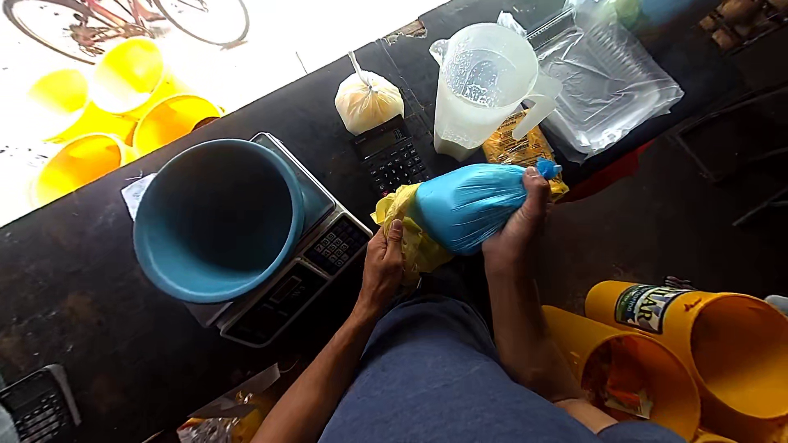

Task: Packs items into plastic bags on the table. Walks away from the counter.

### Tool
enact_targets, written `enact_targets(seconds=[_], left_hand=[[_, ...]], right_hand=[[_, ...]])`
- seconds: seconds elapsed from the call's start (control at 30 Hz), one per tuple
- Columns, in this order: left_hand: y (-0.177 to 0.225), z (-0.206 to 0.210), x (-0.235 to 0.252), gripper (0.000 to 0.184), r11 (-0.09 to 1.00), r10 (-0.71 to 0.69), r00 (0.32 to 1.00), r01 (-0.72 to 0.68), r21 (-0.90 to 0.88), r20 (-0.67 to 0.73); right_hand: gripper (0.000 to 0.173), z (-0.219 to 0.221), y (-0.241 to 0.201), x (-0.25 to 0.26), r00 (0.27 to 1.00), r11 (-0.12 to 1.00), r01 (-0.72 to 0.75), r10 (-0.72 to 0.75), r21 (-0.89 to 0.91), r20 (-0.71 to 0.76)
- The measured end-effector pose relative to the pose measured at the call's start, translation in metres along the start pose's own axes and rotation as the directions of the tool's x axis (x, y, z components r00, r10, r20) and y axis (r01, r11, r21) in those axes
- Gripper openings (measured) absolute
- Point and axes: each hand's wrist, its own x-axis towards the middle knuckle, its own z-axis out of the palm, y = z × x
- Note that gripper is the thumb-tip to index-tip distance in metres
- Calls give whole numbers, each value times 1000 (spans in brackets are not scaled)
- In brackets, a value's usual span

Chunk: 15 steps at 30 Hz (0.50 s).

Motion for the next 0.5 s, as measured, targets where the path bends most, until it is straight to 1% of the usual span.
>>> enact_targets(seconds=[0.03,0.07,0.1,0.13,0.17,0.2,0.23,0.27,0.3,0.33,0.4,0.43,0.47,0.5], left_hand=[[-4,2,-3,37,999,-3,1000,4,-32,9],[-5,7,-9,36,998,-9,998,12,-68,56],[-2,16,-17,35,994,-7,989,23,-110,146],[2,26,-23,35,987,7,963,36,-154,268],[7,35,-28,35,979,30,919,53,-198,394],[12,43,-28,37,971,62,869,60,-229,490],[14,49,-25,42,967,89,833,60,-248,546],[13,54,-20,44,963,105,826,56,-265,554],[10,55,-15,44,957,107,844,56,-284,525],[7,53,-9,42,953,97,880,52,-297,465],[1,38,3,36,959,64,953,24,-284,297],[1,27,10,32,968,58,973,-1,-250,222],[3,15,15,31,979,55,983,-18,-204,176],[5,3,19,31,987,45,986,-20,-160,160]], right_hand=[[19,4,-5,-1,999,1000,16,-15,26,-37],[21,7,-9,-3,998,999,24,-23,35,-54],[22,11,-10,-3,997,999,25,-22,40,-71],[23,14,-9,-3,995,999,12,-7,48,-98],[24,17,-9,-1,991,998,-12,20,63,-129],[25,17,-8,1,988,995,-34,47,90,-150],[27,17,-7,4,985,990,-41,63,135,-160],[29,14,-6,6,984,983,-43,72,177,-160],[29,11,-7,7,985,978,-36,69,204,-157],[29,9,-9,7,989,979,-30,59,204,-138],[26,5,-18,3,998,991,4,5,134,-68],[24,3,-24,0,1000,996,26,-25,87,-13],[22,2,-33,-3,998,998,39,-41,44,38],[19,2,-43,-8,996,999,39,-40,12,77]])
